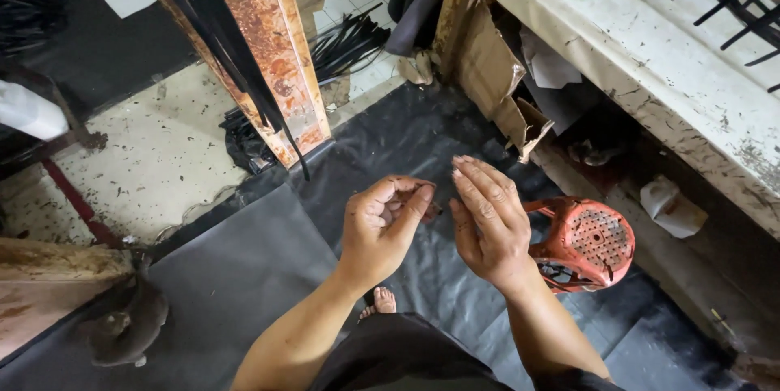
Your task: Applying edge dye to leather strips using a manual applicator mounted on a container.
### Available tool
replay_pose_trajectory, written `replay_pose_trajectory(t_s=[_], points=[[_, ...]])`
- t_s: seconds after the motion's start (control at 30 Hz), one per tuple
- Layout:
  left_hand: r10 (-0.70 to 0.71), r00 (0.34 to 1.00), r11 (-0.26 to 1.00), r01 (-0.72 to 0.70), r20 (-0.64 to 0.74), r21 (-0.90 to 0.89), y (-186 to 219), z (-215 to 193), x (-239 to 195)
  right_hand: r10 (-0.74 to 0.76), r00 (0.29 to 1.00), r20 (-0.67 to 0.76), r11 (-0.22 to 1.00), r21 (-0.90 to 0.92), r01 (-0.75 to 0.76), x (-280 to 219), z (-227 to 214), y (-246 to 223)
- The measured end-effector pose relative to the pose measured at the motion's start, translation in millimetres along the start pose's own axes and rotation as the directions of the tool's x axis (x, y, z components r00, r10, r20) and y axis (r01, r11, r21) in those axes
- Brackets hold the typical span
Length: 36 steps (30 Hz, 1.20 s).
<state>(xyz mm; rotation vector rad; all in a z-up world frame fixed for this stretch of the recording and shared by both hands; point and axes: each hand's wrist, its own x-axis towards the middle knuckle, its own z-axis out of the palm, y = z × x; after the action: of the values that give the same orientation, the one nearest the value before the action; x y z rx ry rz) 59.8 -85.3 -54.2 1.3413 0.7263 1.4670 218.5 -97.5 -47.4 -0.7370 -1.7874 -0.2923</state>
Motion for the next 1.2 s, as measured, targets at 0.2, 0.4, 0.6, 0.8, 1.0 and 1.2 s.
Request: replay_pose_trajectory(t_s=[0.2,0.4,0.6,0.8,1.0,1.2], points=[[-0.018,1.000,1.000,0.018,0.026,0.001,-4,15,-1,0.021,1.000,-0.001,1.000,-0.009,-0.021,-6,-15,7],[-0.019,0.997,1.000,0.018,0.068,0.018,-14,49,9,0.019,1.000,-0.023,1.000,-0.025,-0.020,-11,-43,32],[-0.027,0.994,1.000,0.025,0.109,0.015,-35,109,26,0.021,0.999,-0.047,0.998,-0.065,-0.024,-14,-88,72],[-0.052,0.987,0.999,0.052,0.149,0.001,-45,164,40,0.038,0.996,-0.077,0.993,-0.108,-0.047,-19,-131,106],[-0.067,0.978,0.997,0.073,0.196,-0.027,-58,214,43,0.046,0.997,-0.064,0.988,-0.144,-0.055,-35,-178,132],[-0.090,0.963,0.995,0.097,0.254,-0.014,-73,254,47,0.090,0.994,-0.067,0.964,-0.245,-0.104,-55,-219,150]])
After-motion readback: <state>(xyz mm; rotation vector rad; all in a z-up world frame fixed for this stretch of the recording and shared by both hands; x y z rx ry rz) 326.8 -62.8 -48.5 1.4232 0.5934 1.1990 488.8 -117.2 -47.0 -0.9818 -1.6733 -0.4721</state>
